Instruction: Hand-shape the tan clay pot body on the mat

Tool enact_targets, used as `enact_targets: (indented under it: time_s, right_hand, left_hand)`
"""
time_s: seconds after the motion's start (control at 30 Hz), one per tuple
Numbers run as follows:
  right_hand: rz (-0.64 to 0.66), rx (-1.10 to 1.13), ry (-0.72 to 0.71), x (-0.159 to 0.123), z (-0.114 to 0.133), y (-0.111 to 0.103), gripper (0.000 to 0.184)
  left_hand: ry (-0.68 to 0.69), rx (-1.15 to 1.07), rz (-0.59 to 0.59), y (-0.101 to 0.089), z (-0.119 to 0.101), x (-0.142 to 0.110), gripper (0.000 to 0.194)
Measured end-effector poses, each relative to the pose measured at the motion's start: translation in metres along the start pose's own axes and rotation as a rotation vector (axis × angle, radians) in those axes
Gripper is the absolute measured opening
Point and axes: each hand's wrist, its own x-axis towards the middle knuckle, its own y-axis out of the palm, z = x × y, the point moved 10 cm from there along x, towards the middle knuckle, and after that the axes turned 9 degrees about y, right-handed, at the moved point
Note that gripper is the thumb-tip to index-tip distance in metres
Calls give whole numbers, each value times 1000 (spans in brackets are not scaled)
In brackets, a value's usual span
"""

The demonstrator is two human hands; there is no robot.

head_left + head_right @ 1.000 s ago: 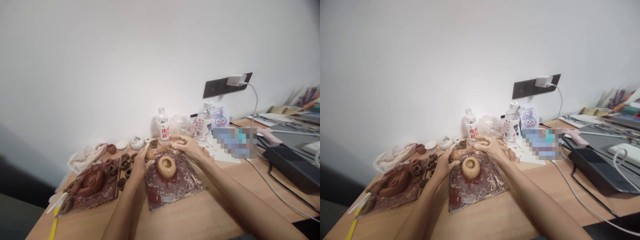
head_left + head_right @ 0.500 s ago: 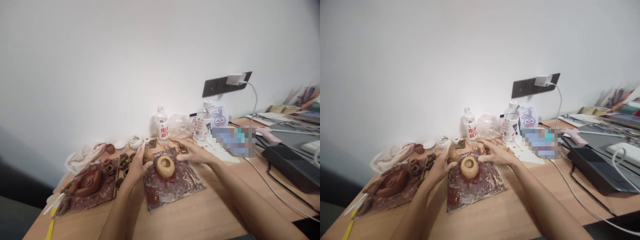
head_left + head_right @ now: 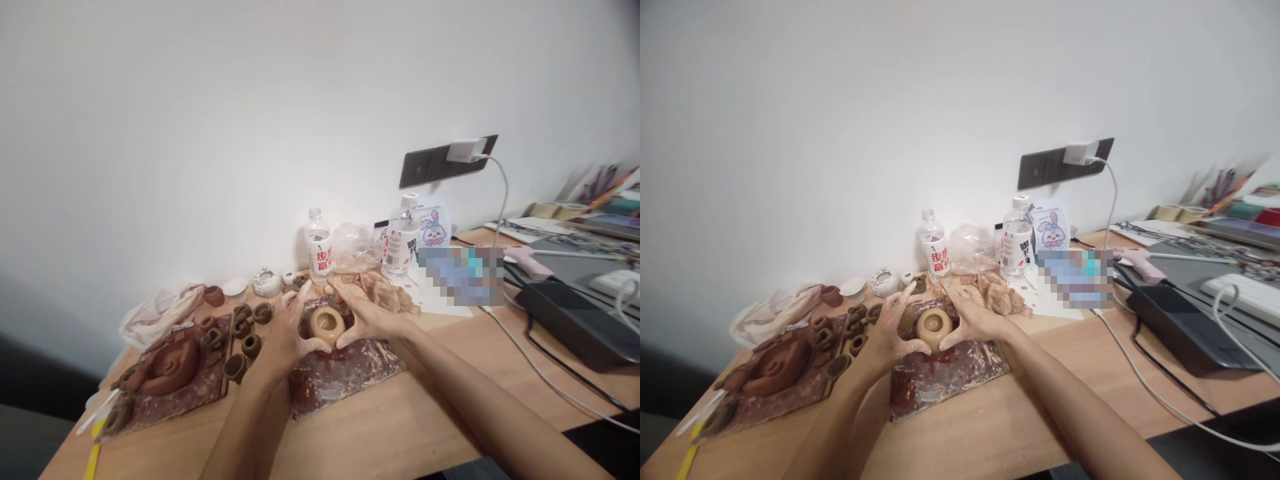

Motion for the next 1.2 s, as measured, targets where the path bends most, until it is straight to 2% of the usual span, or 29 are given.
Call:
enact_targets:
  time_s: [0.23, 0.4, 0.57, 0.8, 0.97, 1.13, 1.2]
  right_hand:
    - [5, 46, 11, 2, 1, 1, 121]
    - [54, 90, -52, -1, 11, 0, 121]
    - [-12, 100, -27, 0, 8, -5, 108]
    - [-53, 112, 1, 2, 1, -5, 106]
    - [-42, 144, -29, 3, 3, -6, 105]
    - [-32, 195, 57, 3, -7, -10, 85]
    - [-24, 198, 74, 2, -7, -10, 86]
  left_hand:
    - [32, 53, 29, 7, 3, -1, 100]
    - [39, 119, 38, 7, 5, 0, 95]
    - [50, 137, 43, 8, 7, 1, 98]
    - [99, 130, 45, 10, 7, 2, 99]
    - [139, 133, 41, 11, 7, 2, 99]
    - [118, 132, 40, 11, 9, 2, 89]
    - [100, 130, 45, 11, 9, 3, 90]
